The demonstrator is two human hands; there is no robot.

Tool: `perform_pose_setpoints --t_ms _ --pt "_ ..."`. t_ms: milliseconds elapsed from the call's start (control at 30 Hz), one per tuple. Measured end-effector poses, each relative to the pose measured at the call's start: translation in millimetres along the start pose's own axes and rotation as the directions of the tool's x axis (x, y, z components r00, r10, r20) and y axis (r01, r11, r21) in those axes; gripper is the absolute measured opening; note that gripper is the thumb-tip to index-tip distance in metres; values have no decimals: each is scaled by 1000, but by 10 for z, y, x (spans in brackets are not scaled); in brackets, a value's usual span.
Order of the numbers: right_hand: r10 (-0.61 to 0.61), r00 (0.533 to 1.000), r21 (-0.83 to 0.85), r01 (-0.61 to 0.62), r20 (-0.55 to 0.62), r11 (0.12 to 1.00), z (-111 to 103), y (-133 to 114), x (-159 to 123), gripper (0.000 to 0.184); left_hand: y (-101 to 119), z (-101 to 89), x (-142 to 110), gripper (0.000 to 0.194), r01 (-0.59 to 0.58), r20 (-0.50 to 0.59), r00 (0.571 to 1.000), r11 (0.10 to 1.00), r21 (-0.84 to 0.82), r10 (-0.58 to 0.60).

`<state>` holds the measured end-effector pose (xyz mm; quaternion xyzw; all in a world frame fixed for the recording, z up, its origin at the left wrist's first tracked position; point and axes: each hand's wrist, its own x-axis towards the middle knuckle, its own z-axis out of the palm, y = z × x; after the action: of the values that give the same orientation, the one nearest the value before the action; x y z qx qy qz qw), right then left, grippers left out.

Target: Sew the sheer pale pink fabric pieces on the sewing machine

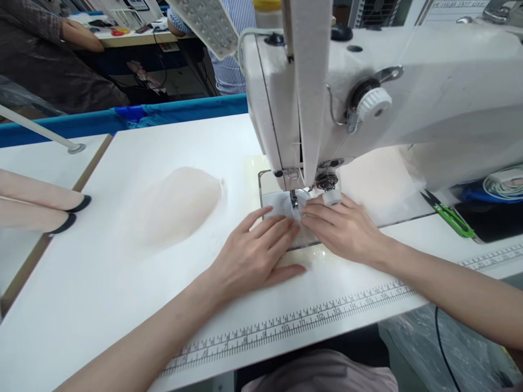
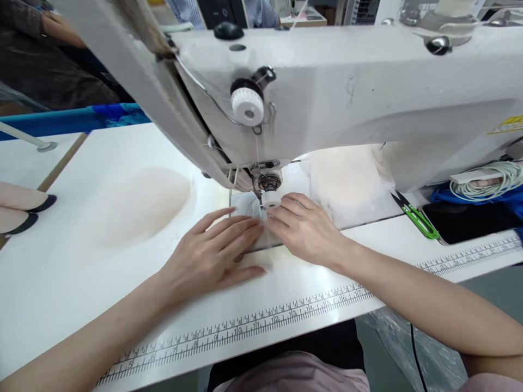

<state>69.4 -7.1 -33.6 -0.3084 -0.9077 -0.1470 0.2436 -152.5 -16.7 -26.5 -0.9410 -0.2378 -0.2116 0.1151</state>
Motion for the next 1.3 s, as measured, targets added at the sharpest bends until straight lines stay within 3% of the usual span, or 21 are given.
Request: perform_pose_setpoints --t_ms 133,267,300,400,433,567,800,1300 --pt "-14 1000 152 16 -14 988 -62 11 -21 17 2 -19 -29 18 -90 -6 996 995 34 90" --pt "-3 1000 277 -3 21 961 -85 26 -33 58 21 3 -44 14 24 -51 998 999 -28 -25" --pt "-3 999 250 -6 37 968 -83 24 -32 55 29 7 -41 14 55 -55 997 997 -57 -58" --pt "-29 999 108 26 31 994 -68 4 -21 18 57 14 -23 12 72 -58 995 994 -77 -77" --pt "-44 999 70 44 10 997 -64 -4 -17 14 67 14 -16 14 68 -54 996 996 -60 -72" --pt "-87 995 33 89 -53 996 -51 -23 -22 16 97 10 -6 29 66 -32 997 996 51 -65" --pt "-79 993 117 89 -83 989 -19 -20 -54 12 108 -13 -44 27 4 17 1000 994 106 -6" --pt "-82 993 95 90 -81 991 -14 -30 -55 13 90 6 -38 27 19 12 1000 993 113 -20"
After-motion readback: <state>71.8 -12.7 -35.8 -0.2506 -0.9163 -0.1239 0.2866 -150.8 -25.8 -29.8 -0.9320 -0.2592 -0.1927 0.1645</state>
